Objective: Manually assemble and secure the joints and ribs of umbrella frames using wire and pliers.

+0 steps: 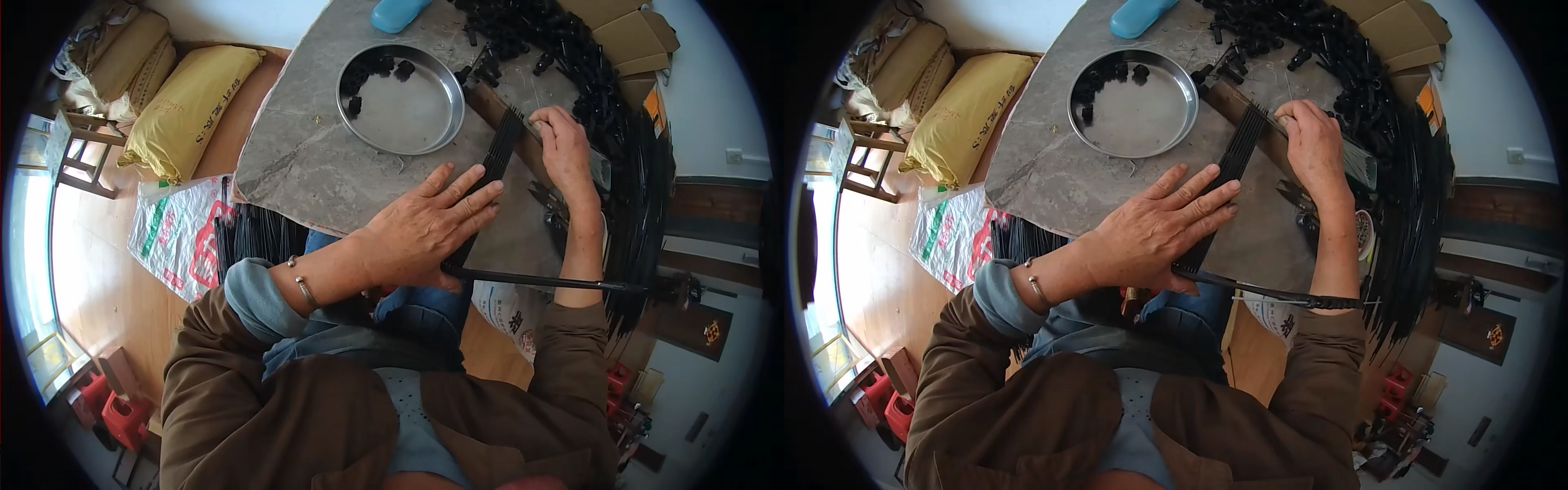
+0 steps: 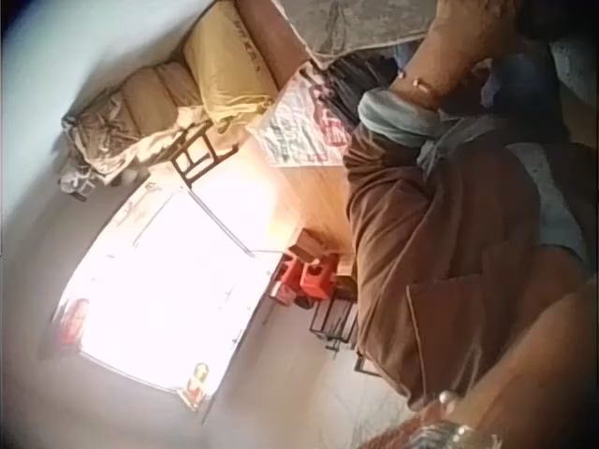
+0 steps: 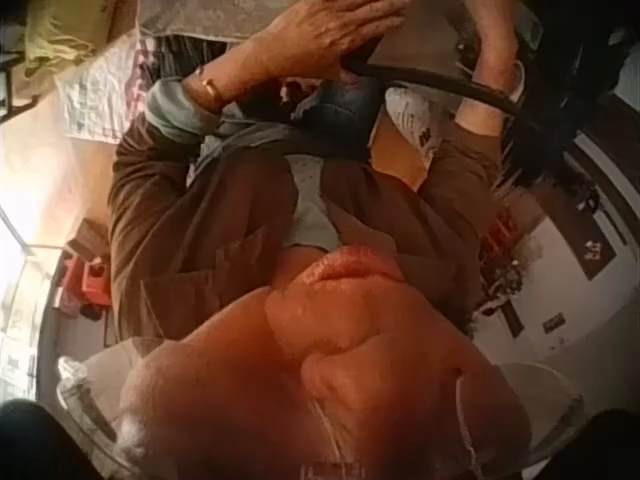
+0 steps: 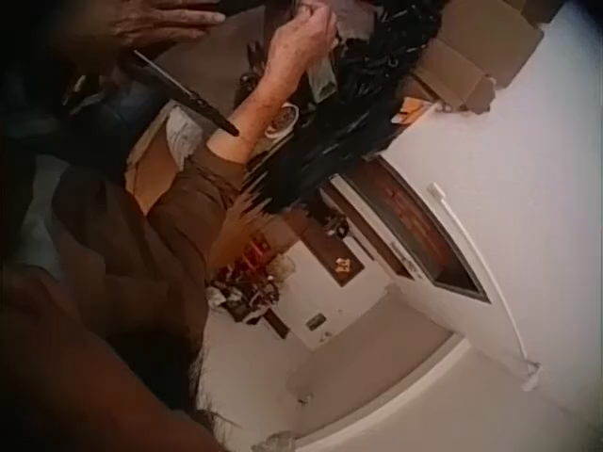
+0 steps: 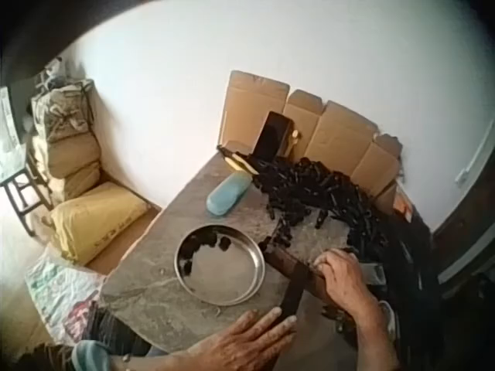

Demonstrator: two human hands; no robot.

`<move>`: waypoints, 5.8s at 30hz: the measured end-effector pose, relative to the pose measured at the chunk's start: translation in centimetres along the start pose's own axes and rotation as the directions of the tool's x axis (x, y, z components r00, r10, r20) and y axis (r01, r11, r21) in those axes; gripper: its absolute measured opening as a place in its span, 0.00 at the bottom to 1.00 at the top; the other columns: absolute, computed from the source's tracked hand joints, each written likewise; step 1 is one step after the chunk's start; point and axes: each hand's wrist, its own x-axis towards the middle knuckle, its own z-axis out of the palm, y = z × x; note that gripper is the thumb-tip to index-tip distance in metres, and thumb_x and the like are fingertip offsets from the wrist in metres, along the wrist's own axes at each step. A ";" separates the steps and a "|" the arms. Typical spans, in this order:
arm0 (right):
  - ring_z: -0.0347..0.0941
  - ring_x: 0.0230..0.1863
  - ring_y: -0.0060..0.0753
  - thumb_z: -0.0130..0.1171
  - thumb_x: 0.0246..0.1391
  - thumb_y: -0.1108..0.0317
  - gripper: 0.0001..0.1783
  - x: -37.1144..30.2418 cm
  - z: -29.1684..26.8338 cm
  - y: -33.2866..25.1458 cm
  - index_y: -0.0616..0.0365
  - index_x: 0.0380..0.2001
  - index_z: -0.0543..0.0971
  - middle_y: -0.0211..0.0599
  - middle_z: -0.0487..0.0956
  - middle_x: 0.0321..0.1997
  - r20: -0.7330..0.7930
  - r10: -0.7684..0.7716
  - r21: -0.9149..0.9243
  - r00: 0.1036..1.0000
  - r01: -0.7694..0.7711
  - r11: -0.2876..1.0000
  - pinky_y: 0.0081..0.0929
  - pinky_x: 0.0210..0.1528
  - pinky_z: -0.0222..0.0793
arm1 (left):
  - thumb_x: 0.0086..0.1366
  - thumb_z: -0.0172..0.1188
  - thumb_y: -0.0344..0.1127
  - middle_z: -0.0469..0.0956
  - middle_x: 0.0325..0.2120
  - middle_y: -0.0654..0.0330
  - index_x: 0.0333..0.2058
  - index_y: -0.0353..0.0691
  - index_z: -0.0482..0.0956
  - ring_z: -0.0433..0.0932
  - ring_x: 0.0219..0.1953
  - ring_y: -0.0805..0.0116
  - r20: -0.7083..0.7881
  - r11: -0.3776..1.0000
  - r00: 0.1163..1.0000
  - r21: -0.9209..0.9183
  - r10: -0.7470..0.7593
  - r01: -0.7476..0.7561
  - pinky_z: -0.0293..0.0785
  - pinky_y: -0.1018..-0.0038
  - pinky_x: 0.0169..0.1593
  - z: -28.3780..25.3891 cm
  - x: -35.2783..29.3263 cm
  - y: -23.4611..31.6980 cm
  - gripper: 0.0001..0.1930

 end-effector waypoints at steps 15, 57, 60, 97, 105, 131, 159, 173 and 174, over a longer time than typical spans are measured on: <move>0.77 0.36 0.31 0.54 0.55 0.74 0.08 1.2 1.6 -0.2 0.60 0.39 0.76 0.41 0.79 0.35 -0.198 0.160 0.400 0.967 -0.069 0.914 0.26 0.41 0.70 | 0.40 0.68 0.62 0.50 0.66 0.56 0.61 0.38 0.62 0.44 0.69 0.55 -0.015 1.000 1.000 -0.008 0.002 -0.002 0.42 0.56 0.69 0.1 0.1 0.1 0.52; 0.76 0.30 0.26 0.55 0.53 0.73 0.07 -16.3 -0.6 -8.9 0.66 0.33 0.75 0.36 0.80 0.28 0.737 -0.437 0.676 0.516 -0.581 0.454 0.24 0.38 0.71 | 0.60 0.62 0.35 0.82 0.26 0.59 0.31 0.36 0.82 0.80 0.27 0.73 0.560 0.540 0.746 -0.528 -0.359 0.656 0.75 0.78 0.33 -6.4 -9.0 9.2 0.08; 0.76 0.29 0.24 0.56 0.50 0.68 0.09 -17.6 0.5 -9.3 0.64 0.30 0.78 0.34 0.81 0.26 0.826 -0.427 0.563 0.367 -0.544 0.622 0.22 0.35 0.70 | 0.60 0.60 0.33 0.81 0.29 0.55 0.38 0.34 0.80 0.79 0.26 0.73 -0.205 0.976 0.963 -0.168 -0.173 0.140 0.74 0.74 0.32 -2.7 -6.9 12.6 0.10; 0.69 0.53 0.37 0.56 0.54 0.49 0.24 -29.9 17.4 -13.7 0.53 0.47 0.76 0.40 0.76 0.50 0.831 -0.311 0.532 0.462 -0.491 0.690 0.34 0.57 0.60 | 0.68 0.52 0.44 0.76 0.25 0.64 0.37 0.39 0.73 0.74 0.30 0.76 0.119 0.013 0.817 -0.988 -0.564 0.152 0.73 0.77 0.37 11.0 -8.8 10.4 0.13; 0.72 0.50 0.33 0.61 0.51 0.58 0.23 -30.6 19.0 -12.5 0.57 0.49 0.75 0.37 0.78 0.47 0.732 -0.459 0.679 0.503 -0.480 0.556 0.30 0.55 0.64 | 0.69 0.50 0.40 0.74 0.25 0.64 0.41 0.37 0.73 0.74 0.28 0.76 0.076 0.100 0.836 -0.983 -0.543 0.154 0.72 0.78 0.34 5.2 -5.3 9.9 0.12; 0.68 0.30 0.17 0.59 0.50 0.74 0.03 -25.4 -11.4 -9.6 0.62 0.29 0.77 0.26 0.74 0.26 0.261 0.111 0.514 0.959 -0.235 0.825 0.18 0.34 0.65 | 0.70 0.48 0.46 0.72 0.26 0.66 0.43 0.38 0.73 0.72 0.28 0.77 0.066 0.140 0.954 -0.984 -0.291 0.111 0.71 0.78 0.35 5.8 -4.5 14.7 0.16; 0.76 0.40 0.33 0.48 0.61 0.45 0.29 -22.3 -11.1 -11.9 0.65 0.44 0.73 0.43 0.76 0.40 -0.083 -0.395 0.928 0.915 0.216 0.304 0.30 0.43 0.73 | 0.69 0.34 0.62 0.70 0.25 0.63 0.39 0.38 0.71 0.68 0.28 0.75 0.289 0.059 0.910 -0.946 -0.298 0.319 0.67 0.78 0.35 3.6 -4.8 15.7 0.30; 0.78 0.38 0.37 0.57 0.57 0.67 0.11 -26.5 -11.1 -14.4 0.66 0.37 0.79 0.48 0.78 0.41 -0.092 -0.055 0.992 0.994 0.096 0.077 0.30 0.39 0.76 | 0.72 0.42 0.46 0.73 0.27 0.60 0.50 0.39 0.65 0.75 0.23 0.72 0.109 -0.054 0.907 -0.994 -0.406 0.095 0.73 0.78 0.28 6.5 -5.3 16.3 0.18; 0.77 0.38 0.32 0.58 0.55 0.72 0.09 -25.2 -9.4 -12.6 0.65 0.38 0.79 0.43 0.78 0.42 -0.136 0.078 0.888 0.988 0.086 0.451 0.26 0.40 0.74 | 0.72 0.42 0.46 0.73 0.27 0.60 0.50 0.39 0.65 0.75 0.23 0.72 0.109 -0.048 0.905 -0.994 -0.411 0.098 0.73 0.78 0.28 6.5 -5.4 16.2 0.18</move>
